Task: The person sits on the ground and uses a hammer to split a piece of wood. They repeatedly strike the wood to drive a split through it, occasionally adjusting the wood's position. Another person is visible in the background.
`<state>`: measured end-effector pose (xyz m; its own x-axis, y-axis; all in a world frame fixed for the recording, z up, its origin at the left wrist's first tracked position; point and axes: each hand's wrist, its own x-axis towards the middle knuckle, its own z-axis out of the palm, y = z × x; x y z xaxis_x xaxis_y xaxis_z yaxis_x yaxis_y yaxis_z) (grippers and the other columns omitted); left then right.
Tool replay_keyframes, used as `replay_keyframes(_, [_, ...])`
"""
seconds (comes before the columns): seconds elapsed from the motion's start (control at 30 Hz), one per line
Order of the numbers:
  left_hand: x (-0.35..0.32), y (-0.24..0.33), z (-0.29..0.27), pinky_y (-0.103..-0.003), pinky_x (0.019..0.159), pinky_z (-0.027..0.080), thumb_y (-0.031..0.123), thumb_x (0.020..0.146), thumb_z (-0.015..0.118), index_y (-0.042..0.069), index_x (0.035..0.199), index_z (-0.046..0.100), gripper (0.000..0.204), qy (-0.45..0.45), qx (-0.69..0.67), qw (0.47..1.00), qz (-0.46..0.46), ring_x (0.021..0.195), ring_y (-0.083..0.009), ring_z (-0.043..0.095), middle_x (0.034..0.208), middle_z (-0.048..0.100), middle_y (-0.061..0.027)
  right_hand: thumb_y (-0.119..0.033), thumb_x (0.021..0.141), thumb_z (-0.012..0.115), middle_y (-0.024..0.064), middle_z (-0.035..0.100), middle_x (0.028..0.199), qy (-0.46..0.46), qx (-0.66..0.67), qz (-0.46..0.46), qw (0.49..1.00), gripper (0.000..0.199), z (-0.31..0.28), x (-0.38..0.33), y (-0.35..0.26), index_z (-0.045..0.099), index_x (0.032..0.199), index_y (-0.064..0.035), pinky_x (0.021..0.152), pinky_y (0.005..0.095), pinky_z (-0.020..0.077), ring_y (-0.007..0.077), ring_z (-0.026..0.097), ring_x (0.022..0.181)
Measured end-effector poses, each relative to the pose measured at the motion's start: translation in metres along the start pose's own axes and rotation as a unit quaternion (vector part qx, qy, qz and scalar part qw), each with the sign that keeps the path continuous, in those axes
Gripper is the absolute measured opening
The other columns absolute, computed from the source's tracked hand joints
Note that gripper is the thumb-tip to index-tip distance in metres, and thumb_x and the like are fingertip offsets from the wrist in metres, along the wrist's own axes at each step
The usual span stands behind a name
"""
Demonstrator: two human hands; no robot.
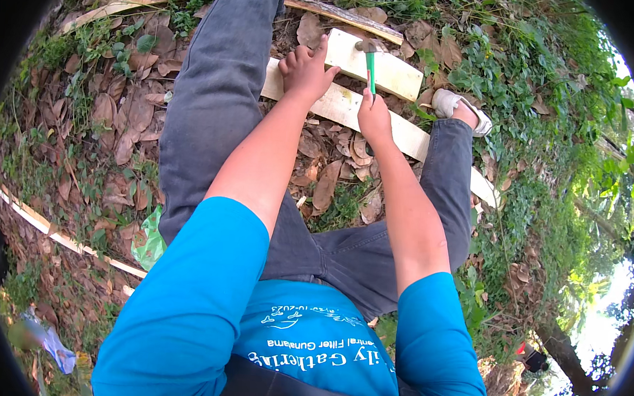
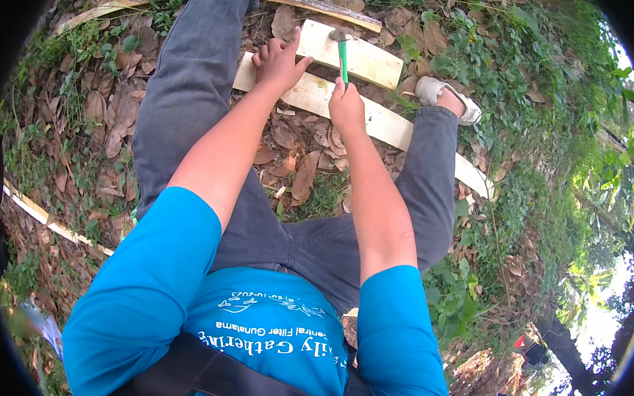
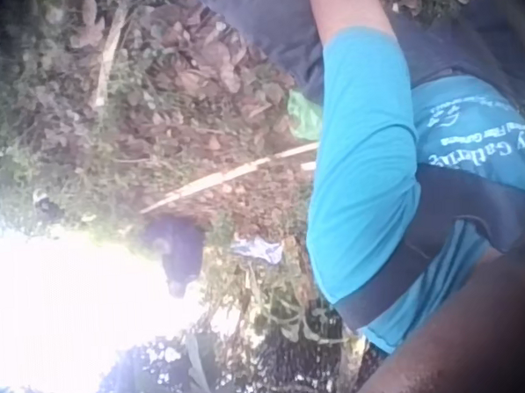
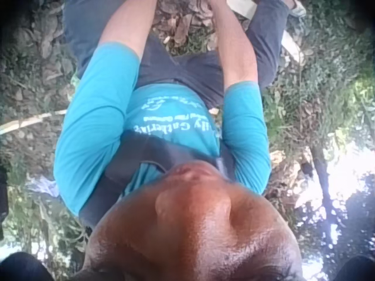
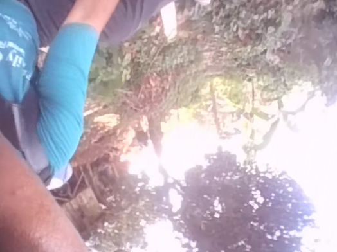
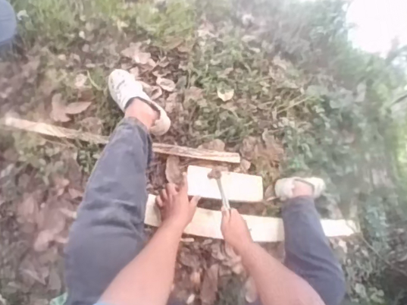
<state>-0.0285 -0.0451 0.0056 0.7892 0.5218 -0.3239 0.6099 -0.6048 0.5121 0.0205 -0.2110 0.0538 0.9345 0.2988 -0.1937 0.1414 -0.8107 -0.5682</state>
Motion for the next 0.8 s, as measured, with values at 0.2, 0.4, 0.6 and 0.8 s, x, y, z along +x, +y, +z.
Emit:
replay_keyframes(0.2, [0.0, -0.02, 0.006, -0.048, 0.11, 0.021, 0.047, 0.095, 0.06, 0.025, 0.158, 0.026, 0.076, 0.04, 0.013, 0.999, -0.006, 0.122, -0.03, 0.04, 0.127, 0.045, -0.0103, -0.043, 0.105, 0.045, 0.0006, 0.046, 0.064, -0.027, 0.293, -0.015, 0.956, 0.04, -0.059, -0.007, -0.094, 0.055, 0.091, -0.0071, 0.044, 0.025, 0.0338, 0.0065, 0.039, 0.046])
replay_keyframes(0.4, [0.004, -0.001, -0.004, -0.049, 0.11, 0.021, 0.045, 0.093, 0.061, 0.021, 0.157, 0.028, 0.076, -0.017, 0.007, 1.0, 0.021, 0.125, -0.03, 0.039, 0.13, 0.045, -0.0107, -0.041, 0.103, 0.045, 0.0246, 0.064, 0.079, 0.02, -0.032, -0.016, 0.999, 0.046, -0.004, 0.004, 0.007, 0.06, 0.099, 0.0014, 0.073, 0.0487, 0.0487, 0.0473, 0.06, 0.078])
replay_keyframes(0.6, [0.003, -0.026, 0.003, -0.05, 0.112, 0.018, 0.036, 0.088, 0.055, 0.019, 0.149, 0.044, 0.064, 0.003, -0.058, 0.998, -0.012, 0.128, -0.0314, 0.039, 0.133, 0.046, -0.0116, -0.046, 0.103, 0.047, 0.0103, 0.059, 0.064, 0.015, 0.144, -0.018, 0.989, 0.051, -0.054, 0.005, -0.058, 0.062, 0.09, 0.0009, 0.06, 0.0347, 0.0448, 0.0223, 0.06, 0.06])
replay_keyframes(0.8, [0.019, -0.032, -0.01, -0.051, 0.111, 0.027, 0.032, 0.089, 0.048, 0.017, 0.133, 0.059, 0.048, 0.032, -0.128, 0.991, 0.014, 0.132, -0.0338, 0.041, 0.136, 0.051, -0.0146, -0.047, 0.102, 0.044, 0.0204, 0.063, 0.075, -0.11, -0.131, -0.027, 0.985, 0.051, -0.01, 0.022, 0.036, 0.06, 0.094, 0.0008, 0.065, 0.0472, 0.0515, 0.0368, 0.063, 0.064])
